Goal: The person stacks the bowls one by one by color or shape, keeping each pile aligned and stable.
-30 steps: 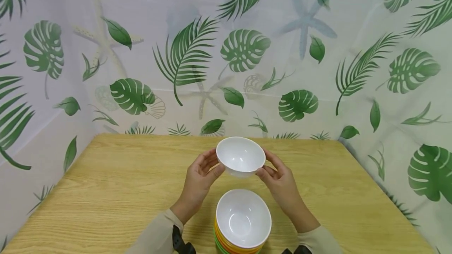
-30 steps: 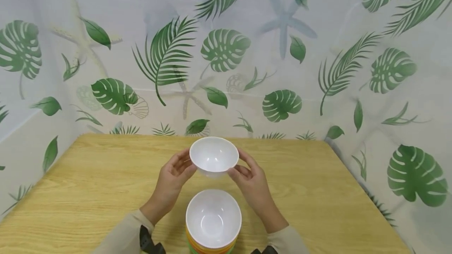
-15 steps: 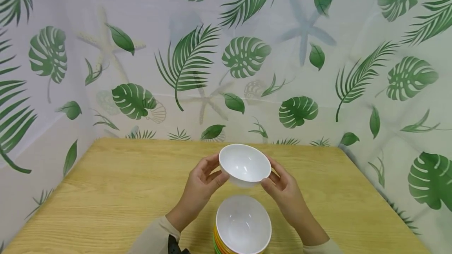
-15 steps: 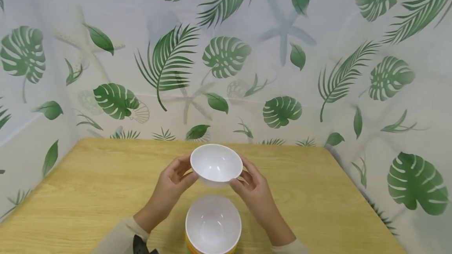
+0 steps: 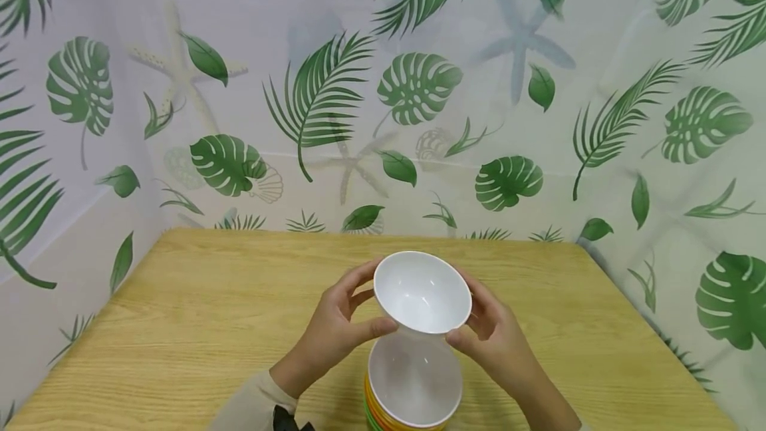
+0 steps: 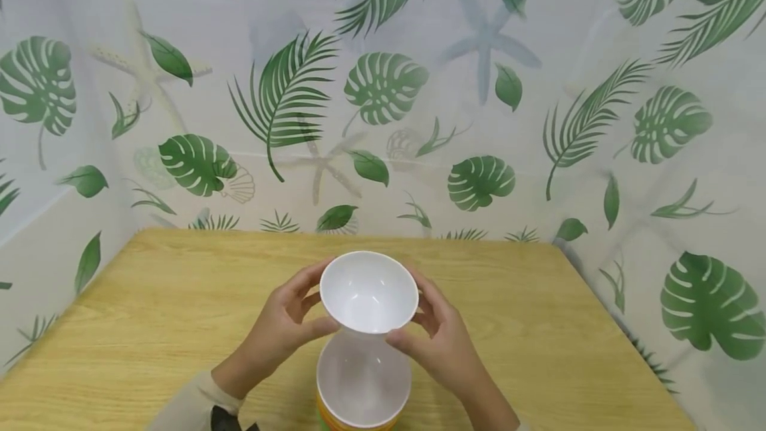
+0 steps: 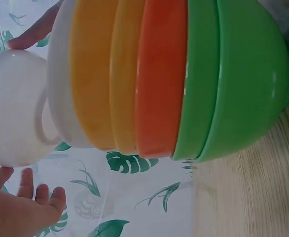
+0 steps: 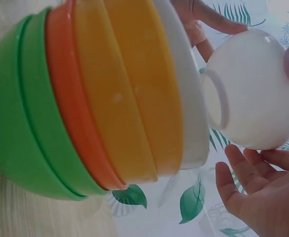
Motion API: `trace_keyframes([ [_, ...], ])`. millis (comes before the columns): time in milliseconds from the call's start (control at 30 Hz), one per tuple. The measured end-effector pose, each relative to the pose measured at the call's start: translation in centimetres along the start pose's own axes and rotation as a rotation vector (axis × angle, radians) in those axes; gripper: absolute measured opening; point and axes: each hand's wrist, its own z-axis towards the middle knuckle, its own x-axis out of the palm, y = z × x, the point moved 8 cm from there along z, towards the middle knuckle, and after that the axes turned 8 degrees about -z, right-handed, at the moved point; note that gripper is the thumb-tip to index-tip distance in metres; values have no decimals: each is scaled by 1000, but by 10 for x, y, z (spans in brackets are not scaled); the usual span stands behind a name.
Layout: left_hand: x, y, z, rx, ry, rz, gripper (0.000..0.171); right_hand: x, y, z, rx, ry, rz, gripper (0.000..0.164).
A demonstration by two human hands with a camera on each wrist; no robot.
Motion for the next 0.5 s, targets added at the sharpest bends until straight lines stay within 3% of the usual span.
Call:
trace_keyframes([
  [167,2,-4,-7,-17,40,-29,74,0,5,-8,6,10,-110,79],
  [367,7,-7,-14,-41,100,-33,91,4,6,-19,48,78,-153,82],
  [500,11,-5,-17,-62,143,-22,88,6,7,-24,56,95,-166,83],
])
